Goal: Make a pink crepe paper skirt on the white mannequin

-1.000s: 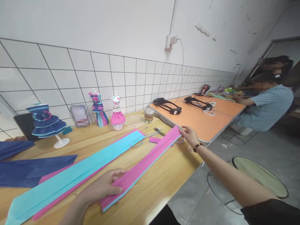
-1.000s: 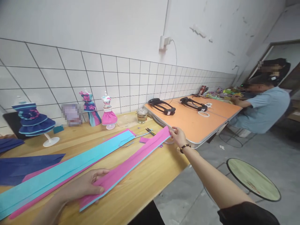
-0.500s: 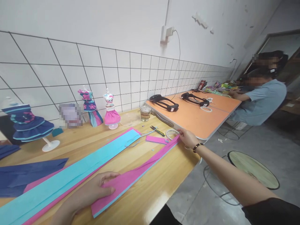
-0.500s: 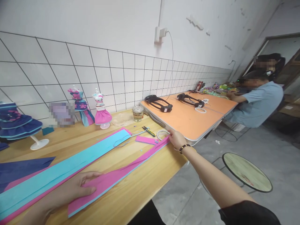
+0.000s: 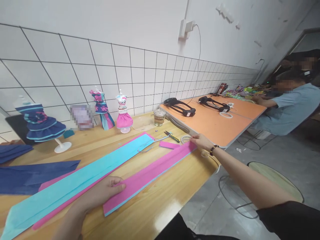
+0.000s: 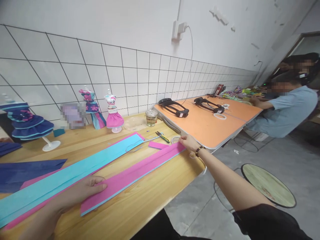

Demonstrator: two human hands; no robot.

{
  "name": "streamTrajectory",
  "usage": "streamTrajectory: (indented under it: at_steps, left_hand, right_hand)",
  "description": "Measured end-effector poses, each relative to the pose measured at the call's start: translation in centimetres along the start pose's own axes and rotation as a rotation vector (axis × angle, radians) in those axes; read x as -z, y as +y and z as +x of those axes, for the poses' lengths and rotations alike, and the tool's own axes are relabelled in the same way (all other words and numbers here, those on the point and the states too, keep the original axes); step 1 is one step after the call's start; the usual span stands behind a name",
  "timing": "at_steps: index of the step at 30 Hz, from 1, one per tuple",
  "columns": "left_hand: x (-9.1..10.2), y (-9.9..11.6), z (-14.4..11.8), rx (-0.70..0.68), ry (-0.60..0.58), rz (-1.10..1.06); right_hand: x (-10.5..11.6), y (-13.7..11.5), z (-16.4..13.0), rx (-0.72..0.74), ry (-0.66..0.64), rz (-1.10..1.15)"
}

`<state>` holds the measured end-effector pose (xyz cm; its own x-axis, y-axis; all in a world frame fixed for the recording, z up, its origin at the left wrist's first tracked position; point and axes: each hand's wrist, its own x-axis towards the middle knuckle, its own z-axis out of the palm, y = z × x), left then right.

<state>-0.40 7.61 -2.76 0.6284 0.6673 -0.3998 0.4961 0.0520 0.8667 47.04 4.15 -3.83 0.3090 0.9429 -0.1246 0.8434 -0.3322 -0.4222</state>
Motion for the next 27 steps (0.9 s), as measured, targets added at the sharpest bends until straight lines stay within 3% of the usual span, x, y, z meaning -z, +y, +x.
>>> streamTrajectory:
  at_steps: [3, 6, 11, 15, 19, 22, 27]
  left_hand:
    - [0.4, -0.1, 0.0, 0.007, -0.020, 0.083]
    - [0.6, -0.1, -0.1, 0.017, 0.041, 0.122]
    - [0.5, 0.2, -0.3, -0.021, 0.067, 0.153]
    - [0.5, -0.1, -0.2, -0.055, 0.103, 0.152]
    - [0.5, -0.3, 0.0, -0.077, 0.207, 0.124]
    - [0.3, -0.2, 0.1, -0.059, 0.284, 0.131]
    - [0.0, -0.2, 0.3, -0.038, 0.359, 0.258]
  right_hand:
    - [0.1, -0.2, 0.8, -0.026, -0.005, -0.012]
    - [0.0, -0.8, 1.1, -0.007, 0.016, -0.037]
    - [0.2, -3.7, 0.9, 0.113, 0.164, -0.080]
    - [-0.5, -9.1, 0.8, 0.310, 0.272, -0.016]
    - [-2.2, -15.8, 2.0, 0.502, 0.236, 0.131]
    - [-2.6, -20.6, 4.8, 0.560, 0.234, 0.254]
    - [-1.4, -28.4, 10.9, 0.537, 0.264, 0.452]
